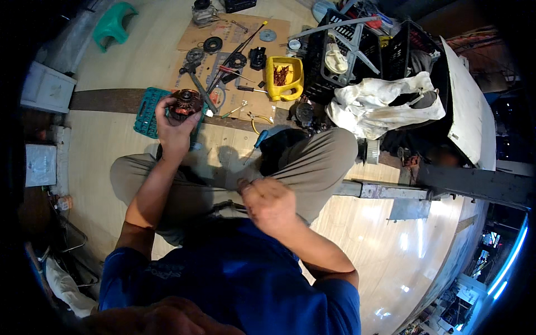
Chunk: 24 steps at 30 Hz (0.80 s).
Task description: The person manipulates an electric motor component, using a small tool to separate or adjust internal wiring and coils.
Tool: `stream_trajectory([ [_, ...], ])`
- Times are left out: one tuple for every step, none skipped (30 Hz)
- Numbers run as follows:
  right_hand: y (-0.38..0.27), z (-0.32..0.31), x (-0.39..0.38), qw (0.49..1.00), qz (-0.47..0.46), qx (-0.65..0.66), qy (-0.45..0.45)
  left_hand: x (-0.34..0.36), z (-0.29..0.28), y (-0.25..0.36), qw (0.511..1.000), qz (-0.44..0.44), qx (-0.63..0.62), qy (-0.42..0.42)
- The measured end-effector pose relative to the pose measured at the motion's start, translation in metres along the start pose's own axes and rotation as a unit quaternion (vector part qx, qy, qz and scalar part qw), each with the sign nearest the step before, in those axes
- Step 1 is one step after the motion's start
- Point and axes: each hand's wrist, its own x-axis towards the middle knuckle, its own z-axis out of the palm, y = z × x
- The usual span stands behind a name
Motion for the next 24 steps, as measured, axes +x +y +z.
stream_trajectory([
  [-0.005,0.012,-0.005,1.0,0.024,0.004,-0.007,0.003,0.0,0.003,1.0,0.0,0.0,-0.002],
  [-0.005,0.019,-0.013,1.0,0.025,0.003,-0.005,0.007,0.0,0.01,0.996,-0.082,-0.017,0.018],
  [-0.003,0.028,-0.02,0.998,0.059,0.013,-0.033,0.009,-0.002,0.014,0.985,-0.163,-0.032,0.041],
  [0.0,0.037,-0.028,0.994,0.091,0.021,-0.062,0.011,-0.006,0.013,0.985,-0.162,-0.031,0.042],
  [0.012,0.048,-0.04,0.994,0.1,0.016,-0.05,0.015,-0.013,0.01,0.974,-0.171,-0.147,0.028],
  [0.019,0.05,-0.043,0.994,0.095,0.018,-0.052,0.019,-0.022,0.008,0.949,-0.177,-0.258,0.018],
  [0.028,0.048,-0.044,0.991,0.129,-0.012,-0.035,0.022,-0.027,0.008,0.933,-0.204,-0.298,-0.006],
  [0.039,0.045,-0.044,0.986,0.162,-0.042,-0.019,0.024,-0.028,0.012,0.933,-0.202,-0.299,-0.004],
  [0.053,0.042,-0.048,0.981,0.177,-0.074,-0.019,0.025,-0.03,0.017,0.915,-0.218,-0.337,-0.048],
  [0.07,0.038,-0.052,0.975,0.193,-0.106,-0.018,0.025,-0.03,0.019,0.893,-0.234,-0.374,-0.095],
  [0.085,0.032,-0.053,0.971,0.203,-0.127,-0.007,0.024,-0.03,0.019,0.892,-0.233,-0.374,-0.095],
  [0.099,0.028,-0.052,0.966,0.211,-0.146,0.004,0.023,-0.031,0.02,0.888,-0.231,-0.374,-0.134],
  [0.109,0.02,-0.048,0.965,0.212,-0.152,0.032,0.021,-0.03,0.019,0.881,-0.23,-0.375,-0.174],
  [0.116,0.011,-0.043,0.962,0.213,-0.157,0.06,0.02,-0.027,0.018,0.88,-0.23,-0.377,-0.174],
  [0.122,0.003,-0.039,0.963,0.212,-0.158,0.06,0.019,-0.024,0.018,0.886,-0.21,-0.37,-0.186],
  [0.126,-0.005,-0.035,0.96,0.21,-0.166,0.082,0.018,-0.021,0.017,0.89,-0.191,-0.365,-0.197],
  [0.127,-0.013,-0.03,0.957,0.207,-0.174,0.105,0.018,-0.021,0.017,0.889,-0.191,-0.366,-0.197],
  [0.126,-0.019,-0.025,0.957,0.207,-0.174,0.104,0.018,-0.021,0.016,0.89,-0.196,-0.357,-0.205],
  [0.124,-0.025,-0.019,0.955,0.207,-0.182,0.108,0.018,-0.022,0.015,0.891,-0.2,-0.349,-0.212],
  [0.122,-0.031,-0.014,0.953,0.207,-0.191,0.113,0.018,-0.022,0.014,0.891,-0.2,-0.349,-0.211],
  [0.12,-0.034,-0.008,0.955,0.197,-0.186,0.123,0.019,-0.022,0.014,0.881,-0.212,-0.365,-0.215],
  [0.123,-0.034,-0.008,0.955,0.197,-0.186,0.123,0.019,-0.022,0.014,0.87,-0.224,-0.38,-0.22],
  [0.128,-0.035,-0.009,0.956,0.178,-0.191,0.133,0.02,-0.022,0.016,0.87,-0.224,-0.38,-0.22],
  [0.131,-0.035,-0.009,0.958,0.158,-0.195,0.142,0.02,-0.021,0.018,0.865,-0.227,-0.388,-0.224],
])
